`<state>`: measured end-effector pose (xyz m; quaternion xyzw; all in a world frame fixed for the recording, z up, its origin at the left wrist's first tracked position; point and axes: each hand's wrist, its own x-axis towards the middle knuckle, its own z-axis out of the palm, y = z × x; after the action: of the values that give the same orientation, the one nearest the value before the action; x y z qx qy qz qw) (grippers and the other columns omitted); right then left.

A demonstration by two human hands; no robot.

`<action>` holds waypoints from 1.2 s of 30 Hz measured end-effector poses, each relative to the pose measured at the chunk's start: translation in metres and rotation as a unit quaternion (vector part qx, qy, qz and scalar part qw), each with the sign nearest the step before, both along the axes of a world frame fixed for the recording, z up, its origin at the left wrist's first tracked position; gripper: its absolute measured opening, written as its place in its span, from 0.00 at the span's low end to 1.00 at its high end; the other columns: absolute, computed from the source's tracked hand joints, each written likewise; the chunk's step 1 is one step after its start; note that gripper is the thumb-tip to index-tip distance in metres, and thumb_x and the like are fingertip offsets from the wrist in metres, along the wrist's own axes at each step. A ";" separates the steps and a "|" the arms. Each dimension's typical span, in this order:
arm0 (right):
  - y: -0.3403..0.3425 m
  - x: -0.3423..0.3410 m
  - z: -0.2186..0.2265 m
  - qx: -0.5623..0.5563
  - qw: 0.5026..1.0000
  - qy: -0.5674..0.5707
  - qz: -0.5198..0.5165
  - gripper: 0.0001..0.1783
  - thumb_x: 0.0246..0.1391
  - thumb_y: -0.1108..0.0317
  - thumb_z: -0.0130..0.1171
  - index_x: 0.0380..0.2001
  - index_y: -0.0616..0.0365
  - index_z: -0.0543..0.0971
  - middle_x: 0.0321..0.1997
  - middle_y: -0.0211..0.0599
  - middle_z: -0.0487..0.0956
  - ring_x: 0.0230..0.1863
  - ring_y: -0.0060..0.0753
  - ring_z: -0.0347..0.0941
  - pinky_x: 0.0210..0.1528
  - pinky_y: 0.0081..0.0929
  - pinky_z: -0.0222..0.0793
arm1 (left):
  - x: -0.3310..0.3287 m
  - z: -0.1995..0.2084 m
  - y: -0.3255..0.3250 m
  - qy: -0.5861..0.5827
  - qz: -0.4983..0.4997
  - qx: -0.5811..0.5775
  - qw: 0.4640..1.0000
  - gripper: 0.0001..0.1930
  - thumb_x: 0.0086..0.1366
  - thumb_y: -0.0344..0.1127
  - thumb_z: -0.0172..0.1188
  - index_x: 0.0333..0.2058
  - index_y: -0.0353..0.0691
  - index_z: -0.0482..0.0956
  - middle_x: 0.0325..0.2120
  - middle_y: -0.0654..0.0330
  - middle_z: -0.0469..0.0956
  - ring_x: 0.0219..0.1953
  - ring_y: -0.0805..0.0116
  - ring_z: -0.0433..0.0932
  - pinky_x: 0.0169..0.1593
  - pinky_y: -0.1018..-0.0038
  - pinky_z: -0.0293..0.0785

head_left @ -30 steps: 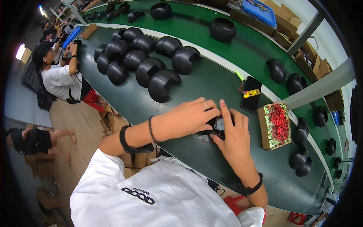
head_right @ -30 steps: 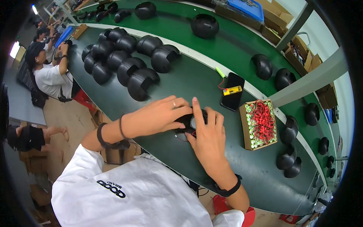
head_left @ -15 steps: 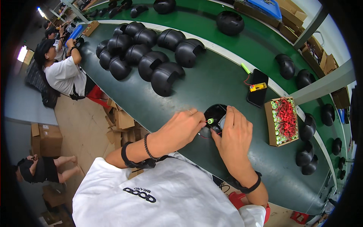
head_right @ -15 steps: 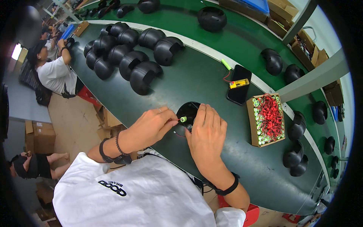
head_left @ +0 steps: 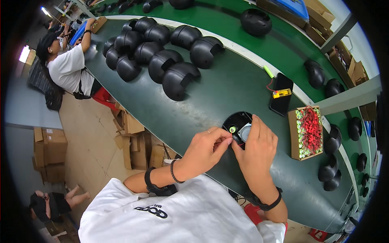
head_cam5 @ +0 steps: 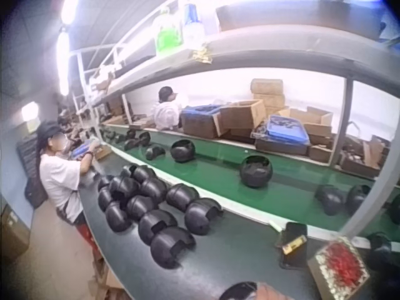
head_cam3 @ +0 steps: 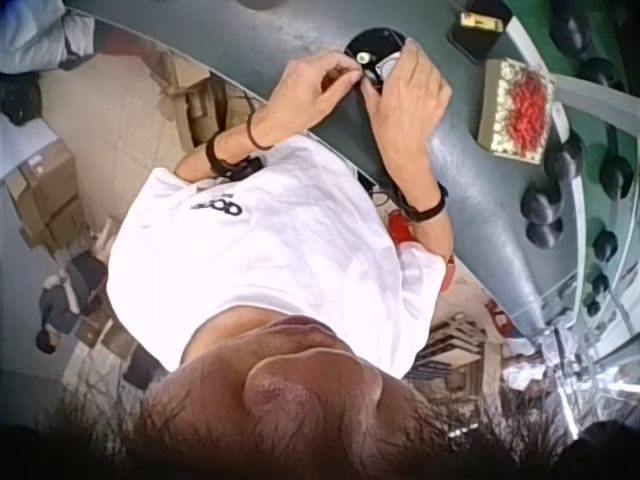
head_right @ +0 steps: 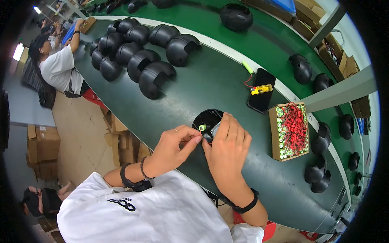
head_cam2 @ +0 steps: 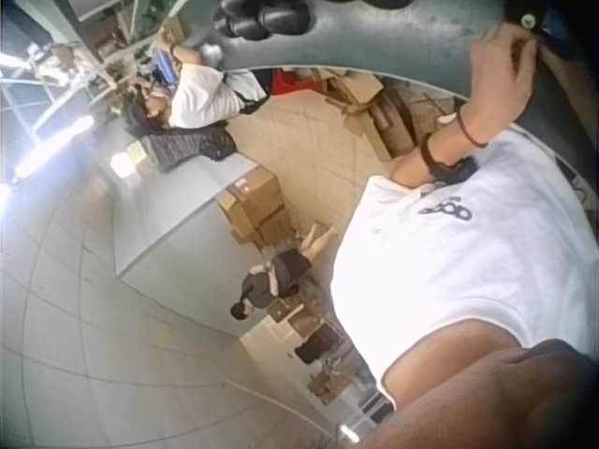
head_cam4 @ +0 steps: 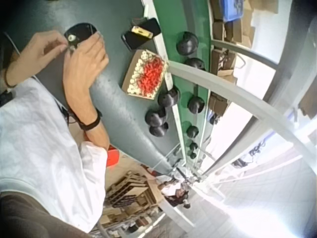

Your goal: Assembling electronic components into plastic shells using scissors and hands.

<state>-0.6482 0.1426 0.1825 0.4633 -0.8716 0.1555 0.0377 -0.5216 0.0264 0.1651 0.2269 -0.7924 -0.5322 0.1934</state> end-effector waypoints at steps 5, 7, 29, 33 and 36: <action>0.004 -0.003 -0.006 -0.009 1.000 -0.017 -0.009 0.53 0.40 0.59 0.82 0.67 0.69 0.69 0.61 0.49 0.78 0.60 0.46 0.75 0.62 0.42 0.66 | -0.004 -0.011 0.008 0.011 0.026 -0.119 0.992 0.05 0.68 0.26 0.68 0.42 0.36 0.85 0.32 0.57 0.83 0.30 0.65 0.83 0.37 0.72 0.79; 0.004 -0.004 -0.003 -0.021 0.998 -0.052 -0.026 0.56 0.41 0.59 0.81 0.72 0.66 0.66 0.60 0.51 0.78 0.59 0.47 0.75 0.61 0.44 0.66 | -0.006 -0.013 0.005 0.040 0.032 -0.291 0.955 0.07 0.63 0.27 0.71 0.40 0.40 0.86 0.30 0.61 0.82 0.31 0.64 0.81 0.42 0.69 0.76; 0.022 -0.005 -0.007 -0.029 0.999 -0.024 0.035 0.59 0.44 0.66 0.77 0.79 0.53 0.59 0.72 0.54 0.69 0.68 0.49 0.68 0.64 0.48 0.59 | -0.011 -0.001 0.002 0.047 0.066 -0.312 0.946 0.09 0.62 0.26 0.72 0.41 0.40 0.85 0.25 0.62 0.74 0.24 0.62 0.71 0.32 0.66 0.68; 0.021 0.000 -0.008 -0.020 0.999 -0.006 0.031 0.58 0.44 0.66 0.77 0.79 0.52 0.60 0.72 0.54 0.69 0.67 0.49 0.68 0.63 0.48 0.59 | -0.011 0.000 -0.004 0.056 0.063 -0.319 0.944 0.09 0.62 0.26 0.71 0.41 0.40 0.85 0.25 0.62 0.74 0.25 0.62 0.71 0.33 0.66 0.67; 0.020 0.002 -0.008 -0.021 0.999 0.001 0.026 0.58 0.44 0.65 0.76 0.79 0.51 0.61 0.73 0.53 0.69 0.67 0.48 0.68 0.63 0.48 0.59 | -0.011 0.000 -0.005 0.067 0.047 -0.325 0.942 0.09 0.62 0.25 0.71 0.41 0.40 0.86 0.25 0.62 0.72 0.25 0.63 0.71 0.33 0.67 0.66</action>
<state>-0.6464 0.1629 0.1744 0.4851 -0.8559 0.1741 0.0436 -0.5329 0.0212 0.1651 0.1526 -0.8960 -0.2496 0.3340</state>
